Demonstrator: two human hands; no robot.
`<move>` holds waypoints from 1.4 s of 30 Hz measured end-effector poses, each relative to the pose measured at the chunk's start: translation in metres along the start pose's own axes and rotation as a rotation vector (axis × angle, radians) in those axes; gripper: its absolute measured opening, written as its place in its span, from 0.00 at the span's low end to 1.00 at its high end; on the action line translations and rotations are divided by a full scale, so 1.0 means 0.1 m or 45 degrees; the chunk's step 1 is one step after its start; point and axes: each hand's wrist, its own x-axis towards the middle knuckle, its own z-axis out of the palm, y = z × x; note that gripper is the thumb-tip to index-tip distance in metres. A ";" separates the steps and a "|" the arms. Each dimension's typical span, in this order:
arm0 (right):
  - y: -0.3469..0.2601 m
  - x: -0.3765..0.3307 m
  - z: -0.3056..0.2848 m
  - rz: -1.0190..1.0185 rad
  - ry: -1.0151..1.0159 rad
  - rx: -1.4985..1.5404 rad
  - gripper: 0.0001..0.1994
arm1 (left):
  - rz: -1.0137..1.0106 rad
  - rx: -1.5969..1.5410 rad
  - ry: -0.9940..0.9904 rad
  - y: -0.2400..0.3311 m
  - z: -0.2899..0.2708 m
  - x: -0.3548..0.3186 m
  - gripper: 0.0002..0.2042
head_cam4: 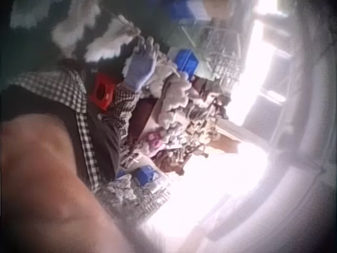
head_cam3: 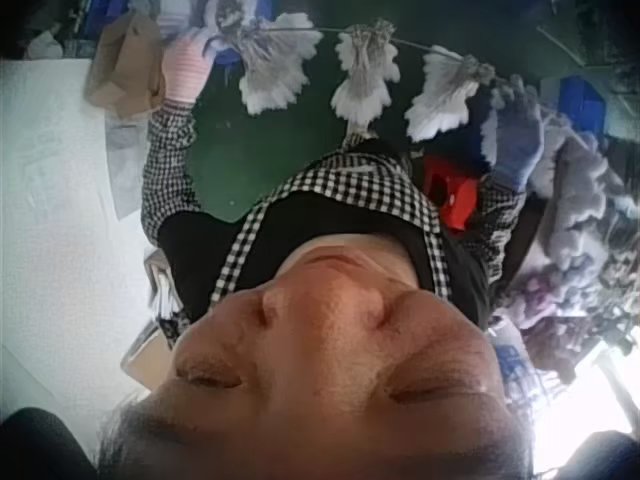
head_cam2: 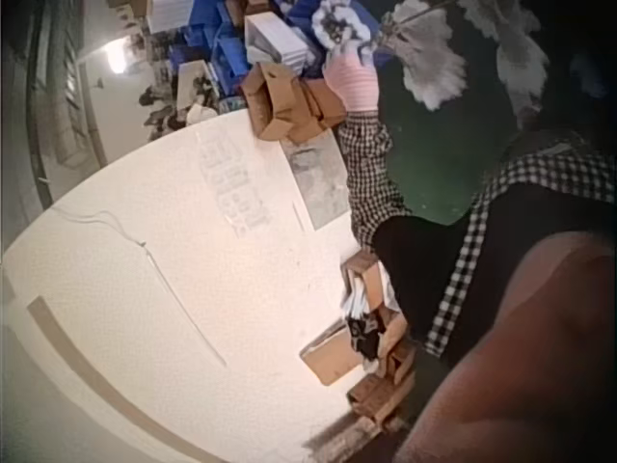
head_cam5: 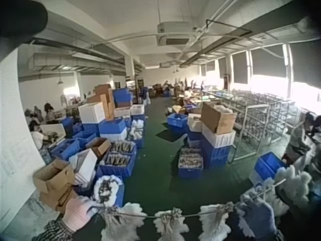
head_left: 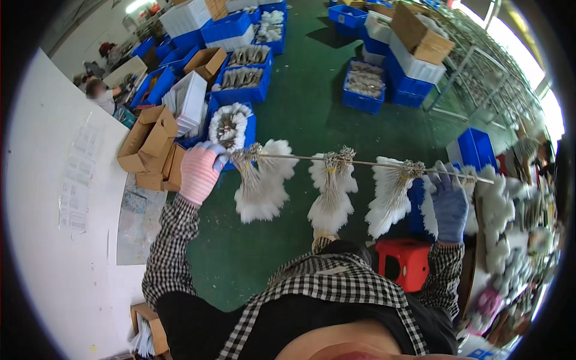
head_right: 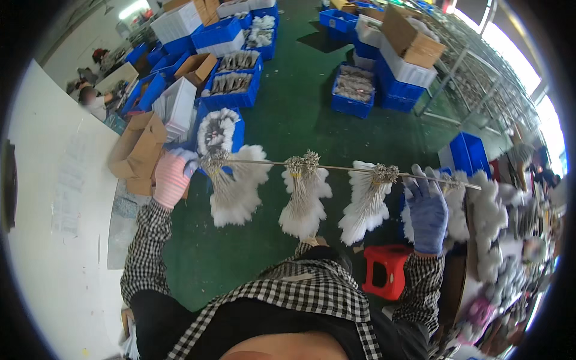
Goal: Assembling badminton shuttlecocks by bundles, dipping them in white adhesive, and organizing them.
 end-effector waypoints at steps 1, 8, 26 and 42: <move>0.04 0.16 0.00 0.022 -0.007 0.005 0.23 | 0.072 0.027 0.022 -0.12 0.06 0.19 0.07; 0.17 1.64 0.06 0.081 -0.050 0.087 0.26 | 0.082 0.189 -0.017 -0.89 0.59 1.72 0.08; 0.41 5.24 0.58 -0.289 0.213 -0.097 0.23 | 0.440 -0.065 0.183 -2.09 1.88 5.81 0.07; 0.28 8.11 0.80 -0.377 0.179 -0.144 0.25 | 0.493 -0.078 0.195 -2.82 3.08 8.86 0.08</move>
